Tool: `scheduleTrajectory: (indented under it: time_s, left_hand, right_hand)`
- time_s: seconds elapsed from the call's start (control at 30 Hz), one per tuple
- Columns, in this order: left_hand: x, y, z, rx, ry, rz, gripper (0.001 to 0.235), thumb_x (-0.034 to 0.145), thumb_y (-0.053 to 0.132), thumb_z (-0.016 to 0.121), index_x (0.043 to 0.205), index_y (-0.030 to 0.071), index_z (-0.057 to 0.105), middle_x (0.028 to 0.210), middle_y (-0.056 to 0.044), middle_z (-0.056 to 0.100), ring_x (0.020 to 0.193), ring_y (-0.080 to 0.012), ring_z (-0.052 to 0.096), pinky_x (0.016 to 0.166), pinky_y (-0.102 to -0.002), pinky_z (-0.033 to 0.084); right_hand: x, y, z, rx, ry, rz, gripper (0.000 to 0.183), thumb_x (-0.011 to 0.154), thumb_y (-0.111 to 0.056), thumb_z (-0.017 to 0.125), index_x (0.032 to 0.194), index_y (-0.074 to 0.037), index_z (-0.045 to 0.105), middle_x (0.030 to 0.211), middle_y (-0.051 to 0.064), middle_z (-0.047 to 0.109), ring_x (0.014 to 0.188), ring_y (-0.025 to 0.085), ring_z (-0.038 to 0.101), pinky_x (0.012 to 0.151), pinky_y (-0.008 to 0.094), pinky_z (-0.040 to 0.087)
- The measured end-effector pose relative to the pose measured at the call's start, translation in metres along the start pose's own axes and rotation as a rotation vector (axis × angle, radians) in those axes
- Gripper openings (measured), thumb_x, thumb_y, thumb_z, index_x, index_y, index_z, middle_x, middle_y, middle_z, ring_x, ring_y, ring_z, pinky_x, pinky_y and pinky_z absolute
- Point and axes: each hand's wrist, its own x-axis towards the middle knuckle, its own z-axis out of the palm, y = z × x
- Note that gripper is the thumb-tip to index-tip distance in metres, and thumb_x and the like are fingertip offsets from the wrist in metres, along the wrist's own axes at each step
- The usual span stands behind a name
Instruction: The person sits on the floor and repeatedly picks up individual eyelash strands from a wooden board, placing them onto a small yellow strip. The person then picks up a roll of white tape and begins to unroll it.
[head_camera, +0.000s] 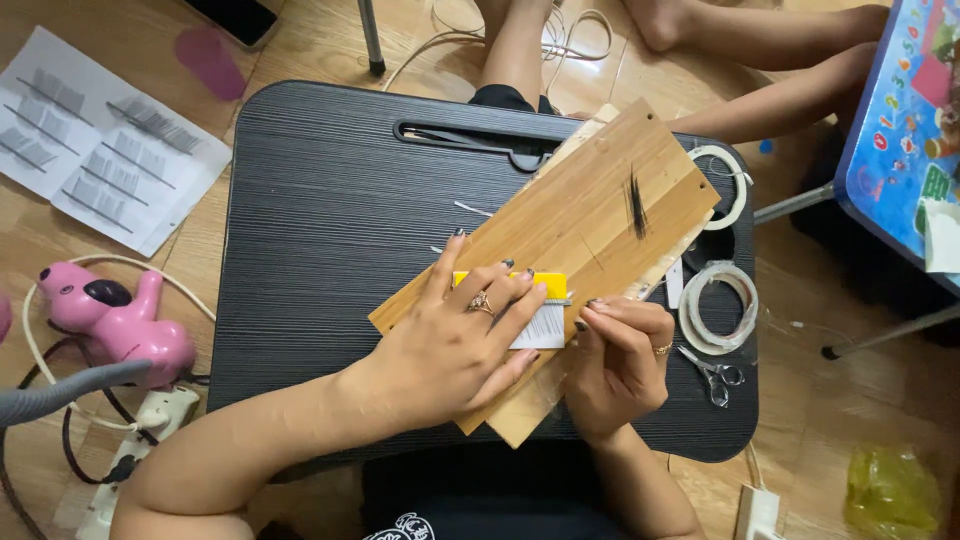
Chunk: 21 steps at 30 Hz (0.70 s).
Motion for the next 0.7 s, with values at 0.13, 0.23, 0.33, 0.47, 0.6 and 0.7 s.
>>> scheduleTrajectory:
  time_s: [0.13, 0.23, 0.33, 0.47, 0.6, 0.7]
  left_hand:
    - [-0.0012, -0.0003, 0.0026, -0.004, -0.003, -0.002, 0.059, 0.096, 0.048, 0.061, 0.138, 0.007, 0.057, 0.128, -0.011, 0.061, 0.12, -0.0277, 0.057, 0.115, -0.063, 0.033]
    - [-0.001, -0.0001, 0.0019, -0.007, -0.006, -0.008, 0.06, 0.095, 0.049, 0.062, 0.137, 0.007, 0.055, 0.127, -0.011, 0.062, 0.121, -0.0276, 0.057, 0.115, -0.062, 0.034]
    - [-0.0002, -0.0003, 0.0005, -0.012, 0.033, -0.004, 0.052, 0.097, 0.047, 0.063, 0.131, 0.007, 0.058, 0.124, -0.01, 0.062, 0.12, -0.0286, 0.058, 0.114, -0.063, 0.034]
    - [-0.0006, -0.0006, 0.0001, 0.013, 0.01, 0.006, 0.054, 0.095, 0.048, 0.062, 0.131, 0.007, 0.06, 0.129, -0.011, 0.062, 0.121, -0.0276, 0.056, 0.115, -0.063, 0.033]
    - [-0.0007, -0.0004, 0.0009, 0.01, 0.013, 0.005, 0.057, 0.094, 0.048, 0.062, 0.132, 0.007, 0.06, 0.129, -0.011, 0.062, 0.12, -0.0278, 0.056, 0.115, -0.063, 0.033]
    - [-0.0012, -0.0003, 0.0016, 0.007, 0.014, 0.004, 0.055, 0.095, 0.048, 0.062, 0.132, 0.007, 0.061, 0.129, -0.011, 0.062, 0.12, -0.0281, 0.056, 0.115, -0.063, 0.033]
  right_hand:
    - [-0.0005, 0.0016, 0.0007, -0.011, -0.012, -0.008, 0.006, 0.1, -0.001, 0.062, 0.099, -0.004, 0.067, 0.097, 0.014, 0.061, 0.091, 0.026, 0.062, 0.089, 0.038, 0.053]
    - [-0.0005, 0.0011, 0.0017, -0.008, -0.02, -0.008, 0.004, 0.1, -0.003, 0.064, 0.099, -0.004, 0.067, 0.097, 0.013, 0.061, 0.089, 0.025, 0.062, 0.089, 0.038, 0.053]
    - [-0.0002, -0.0001, 0.0018, -0.019, -0.021, 0.005, 0.002, 0.1, -0.004, 0.066, 0.099, -0.005, 0.068, 0.097, 0.014, 0.061, 0.09, 0.025, 0.063, 0.09, 0.038, 0.054]
    - [0.0012, -0.0017, 0.002, -0.028, -0.038, -0.01, 0.003, 0.099, -0.001, 0.066, 0.1, -0.003, 0.068, 0.097, 0.014, 0.061, 0.09, 0.025, 0.062, 0.088, 0.038, 0.054]
    - [0.001, -0.0011, 0.0014, -0.037, -0.048, -0.005, 0.004, 0.1, -0.005, 0.066, 0.101, -0.003, 0.068, 0.097, 0.015, 0.062, 0.09, 0.025, 0.061, 0.088, 0.037, 0.053]
    - [0.0027, -0.0028, 0.0016, -0.035, -0.061, -0.003, 0.003, 0.1, -0.001, 0.065, 0.1, -0.001, 0.069, 0.098, 0.015, 0.061, 0.091, 0.024, 0.062, 0.087, 0.036, 0.055]
